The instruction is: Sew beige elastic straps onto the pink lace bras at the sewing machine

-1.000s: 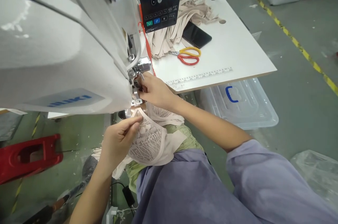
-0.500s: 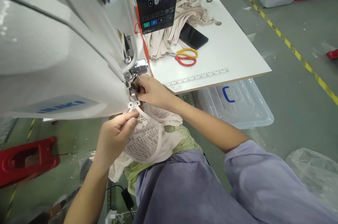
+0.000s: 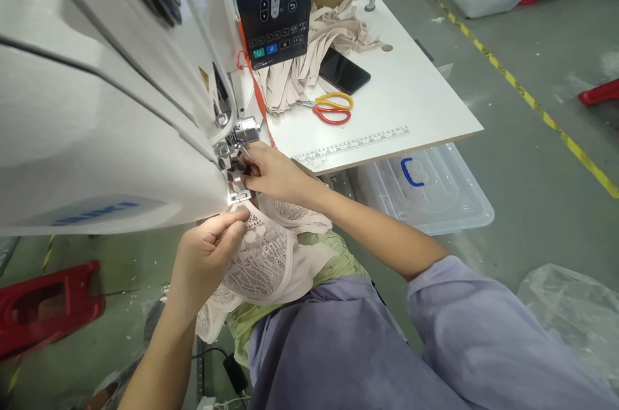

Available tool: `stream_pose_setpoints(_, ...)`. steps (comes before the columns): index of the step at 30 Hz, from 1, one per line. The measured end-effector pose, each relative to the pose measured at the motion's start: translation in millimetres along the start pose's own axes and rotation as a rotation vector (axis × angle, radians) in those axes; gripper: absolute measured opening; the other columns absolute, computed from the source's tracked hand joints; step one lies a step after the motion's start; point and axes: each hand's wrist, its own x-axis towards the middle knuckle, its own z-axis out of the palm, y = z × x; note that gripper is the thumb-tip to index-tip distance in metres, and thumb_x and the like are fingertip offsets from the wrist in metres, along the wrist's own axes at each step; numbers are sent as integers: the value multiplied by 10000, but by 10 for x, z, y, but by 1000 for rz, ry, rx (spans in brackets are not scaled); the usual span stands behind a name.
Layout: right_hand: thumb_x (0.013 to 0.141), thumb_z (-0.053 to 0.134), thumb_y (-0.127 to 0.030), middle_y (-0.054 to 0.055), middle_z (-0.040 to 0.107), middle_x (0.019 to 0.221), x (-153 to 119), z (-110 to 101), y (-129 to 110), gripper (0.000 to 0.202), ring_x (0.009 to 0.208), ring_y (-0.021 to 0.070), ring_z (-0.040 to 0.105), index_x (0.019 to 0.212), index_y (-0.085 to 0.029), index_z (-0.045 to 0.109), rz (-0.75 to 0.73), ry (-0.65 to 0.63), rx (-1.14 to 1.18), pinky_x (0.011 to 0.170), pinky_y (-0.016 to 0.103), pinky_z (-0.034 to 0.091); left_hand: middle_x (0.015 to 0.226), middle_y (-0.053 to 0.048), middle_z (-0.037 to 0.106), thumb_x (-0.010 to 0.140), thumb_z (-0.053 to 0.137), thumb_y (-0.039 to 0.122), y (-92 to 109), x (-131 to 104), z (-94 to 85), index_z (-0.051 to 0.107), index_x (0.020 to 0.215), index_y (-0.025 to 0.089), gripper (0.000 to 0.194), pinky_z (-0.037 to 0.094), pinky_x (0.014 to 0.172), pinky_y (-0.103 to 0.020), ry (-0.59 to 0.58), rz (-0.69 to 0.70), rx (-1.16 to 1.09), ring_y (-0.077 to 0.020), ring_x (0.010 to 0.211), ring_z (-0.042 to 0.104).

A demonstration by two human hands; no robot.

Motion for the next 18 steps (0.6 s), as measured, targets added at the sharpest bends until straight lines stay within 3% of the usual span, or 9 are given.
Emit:
stream_pose_setpoints(5,810,615,-192,47,569,888,-17,-22,-39,88,794,205,529,729,-195,582,25,-9,1,755,373,478,936,-42,797,934,603,329,-3,-8,4,791,1082,247,254,574,621,-303,-14,-22,11,-263,899,752)
stream_pose_setpoints(10,782,625,-153,38,590,896,15,17,73,110,835,195,553,706,-193,555,-17,33,17,799,366,490,999,-32,806,965,555,348,-10,-43,15,771,1150,248,301,581,641,-292,-40,0,64,-224,820,762)
stream_pose_setpoints(14,777,653,-169,35,601,899,37,22,128,104,881,194,566,751,-188,554,-43,32,82,772,334,483,1048,-32,804,970,539,328,-21,-88,45,776,1122,239,295,600,780,-300,57,76,139,-222,913,766)
stream_pose_setpoints(18,779,624,-127,3,571,816,33,32,135,101,909,184,567,799,-195,552,-36,63,101,767,304,461,1018,-24,809,964,548,327,-57,-131,70,784,1074,247,273,601,748,-281,115,103,175,-213,893,770)
